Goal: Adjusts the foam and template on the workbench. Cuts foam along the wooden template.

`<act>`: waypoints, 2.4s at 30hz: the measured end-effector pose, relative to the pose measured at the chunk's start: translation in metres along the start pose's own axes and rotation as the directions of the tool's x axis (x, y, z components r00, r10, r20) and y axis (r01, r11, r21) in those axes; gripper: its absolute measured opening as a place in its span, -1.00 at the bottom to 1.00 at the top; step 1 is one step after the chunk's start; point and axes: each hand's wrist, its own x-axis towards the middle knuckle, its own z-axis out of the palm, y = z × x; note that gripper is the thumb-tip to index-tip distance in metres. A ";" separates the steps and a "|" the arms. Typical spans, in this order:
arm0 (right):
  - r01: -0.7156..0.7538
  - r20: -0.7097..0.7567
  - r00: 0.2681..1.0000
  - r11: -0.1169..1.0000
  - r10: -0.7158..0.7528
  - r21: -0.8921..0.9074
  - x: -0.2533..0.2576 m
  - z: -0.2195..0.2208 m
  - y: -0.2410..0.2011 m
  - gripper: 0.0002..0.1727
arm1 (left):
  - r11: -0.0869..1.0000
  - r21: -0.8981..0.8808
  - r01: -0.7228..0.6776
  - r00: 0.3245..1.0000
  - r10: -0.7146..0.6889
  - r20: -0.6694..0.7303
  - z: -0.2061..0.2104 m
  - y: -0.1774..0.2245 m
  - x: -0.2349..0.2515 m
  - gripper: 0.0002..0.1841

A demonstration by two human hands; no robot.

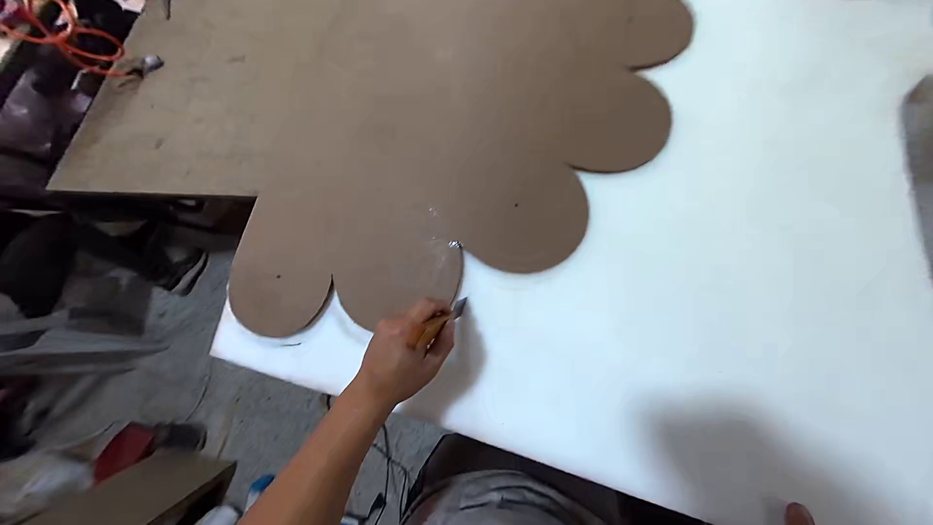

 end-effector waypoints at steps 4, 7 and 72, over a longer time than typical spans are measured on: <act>-0.319 0.143 0.943 0.939 0.301 0.125 -0.025 0.035 0.061 -0.73 | 0.997 0.020 -0.079 0.996 0.079 -0.027 0.003 0.008 0.016 -0.79; -0.441 0.215 0.888 0.883 0.405 0.160 -0.041 0.063 0.093 -0.57 | 0.993 0.065 -0.099 0.995 0.099 -0.005 0.011 0.006 0.024 -0.76; -0.423 0.323 0.865 0.904 0.383 0.060 -0.034 0.055 0.079 -0.76 | 0.982 -0.082 0.171 0.960 -0.185 -0.212 -0.010 0.044 0.084 -0.78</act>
